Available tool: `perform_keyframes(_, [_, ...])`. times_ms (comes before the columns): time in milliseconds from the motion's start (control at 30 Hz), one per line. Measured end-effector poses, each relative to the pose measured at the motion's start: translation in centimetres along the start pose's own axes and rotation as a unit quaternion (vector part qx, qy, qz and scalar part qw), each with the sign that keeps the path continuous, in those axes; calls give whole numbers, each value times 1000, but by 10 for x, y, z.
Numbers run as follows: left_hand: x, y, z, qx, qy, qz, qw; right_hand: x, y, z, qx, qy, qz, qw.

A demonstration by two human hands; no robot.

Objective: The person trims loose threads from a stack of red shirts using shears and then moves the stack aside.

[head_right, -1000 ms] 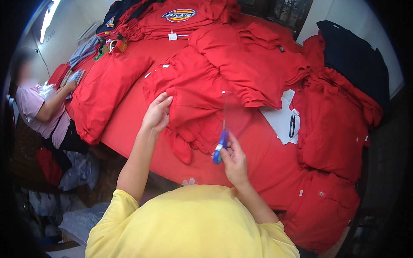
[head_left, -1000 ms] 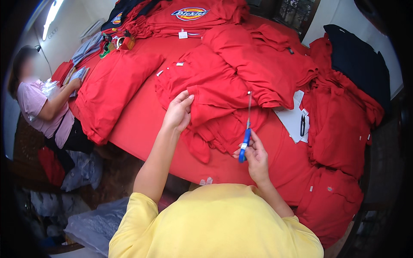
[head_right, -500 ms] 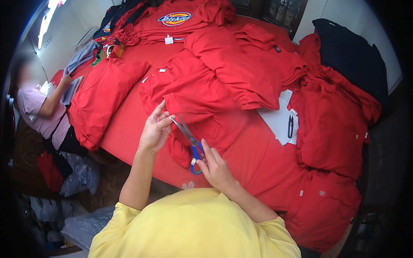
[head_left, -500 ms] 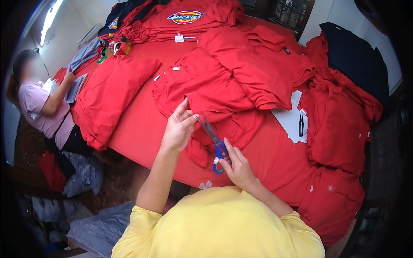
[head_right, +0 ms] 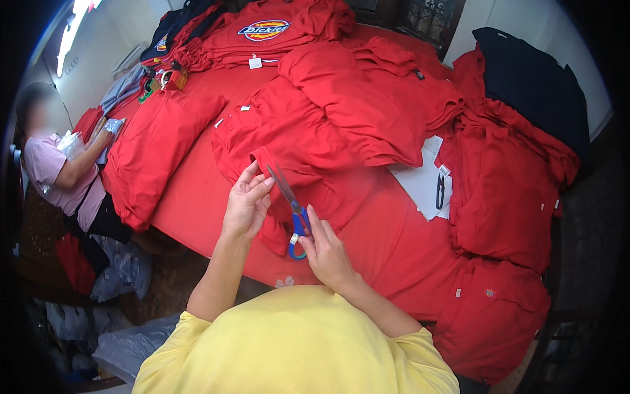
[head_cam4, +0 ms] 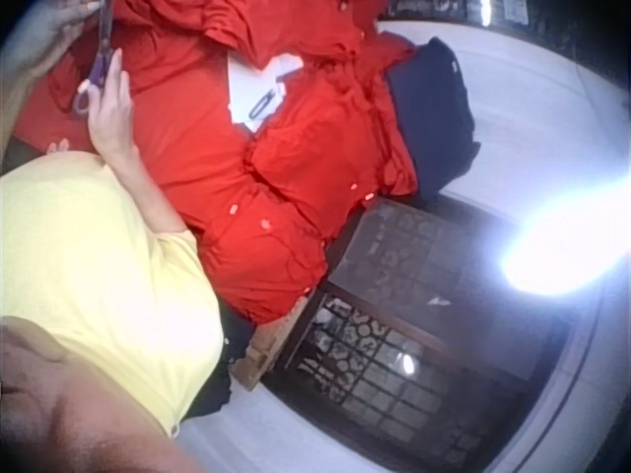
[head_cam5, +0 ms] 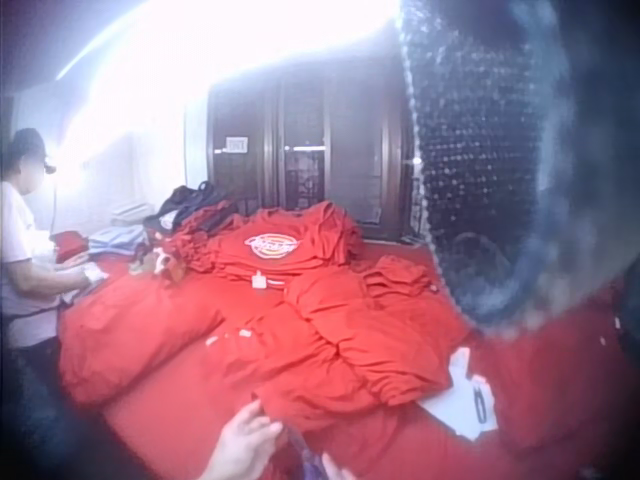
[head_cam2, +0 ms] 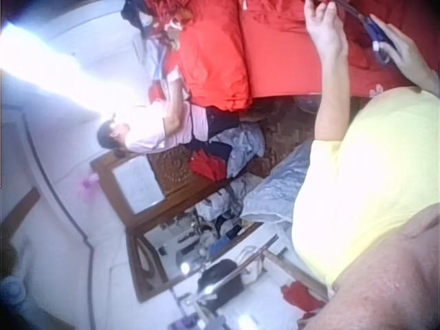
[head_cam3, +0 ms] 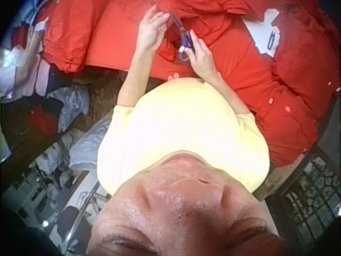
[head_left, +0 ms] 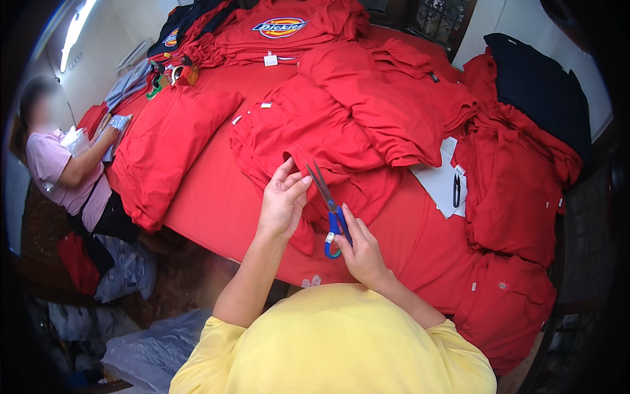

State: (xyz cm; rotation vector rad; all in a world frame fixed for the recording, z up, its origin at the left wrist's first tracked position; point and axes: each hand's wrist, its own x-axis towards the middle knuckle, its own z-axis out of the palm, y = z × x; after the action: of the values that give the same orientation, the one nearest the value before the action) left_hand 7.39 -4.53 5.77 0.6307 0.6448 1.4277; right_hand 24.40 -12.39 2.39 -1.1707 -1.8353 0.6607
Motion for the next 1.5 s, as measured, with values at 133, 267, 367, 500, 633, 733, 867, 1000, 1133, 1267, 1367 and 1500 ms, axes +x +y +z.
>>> perform_keyframes(133, [-2,0,2,2,4,-4,1000,-3,0,-2,41,-21,42,998])
perform_keyframes(267, [-3,-1,-2,6,7,-2,1000,-4,-2,-4,71,-34,66,995])
perform_keyframes(367, [-3,-1,-1,8,10,-4,1000,-6,-1,-3,82,-31,60,994])
perform_keyframes(500, [-6,0,1,3,17,-4,1000,-4,-7,-7,111,-50,87,989])
perform_keyframes(633, [-5,-1,-3,11,16,-16,1000,-6,-4,-9,363,-77,208,905])
perform_keyframes(733, [-9,4,2,0,28,-69,997,-8,-9,-11,473,-37,236,848])
perform_keyframes(867, [-7,-2,-12,-5,-3,-59,998,-14,10,-10,152,-10,55,987])
perform_keyframes(1000, [-11,-2,-14,11,-2,-49,999,-17,1,-11,27,-32,6,999])
perform_keyframes(1133, [-13,-2,-8,29,0,-66,997,-13,0,-11,17,-15,-5,1000])
perform_keyframes(1267, [-19,0,1,35,-8,-56,998,-7,-1,-11,45,-23,15,999])
perform_keyframes(1367, [-20,0,2,39,-8,-59,997,-7,-1,-10,75,-33,33,996])
perform_keyframes(1500, [-20,-2,0,43,-8,-62,997,-9,1,-11,102,-46,67,991])
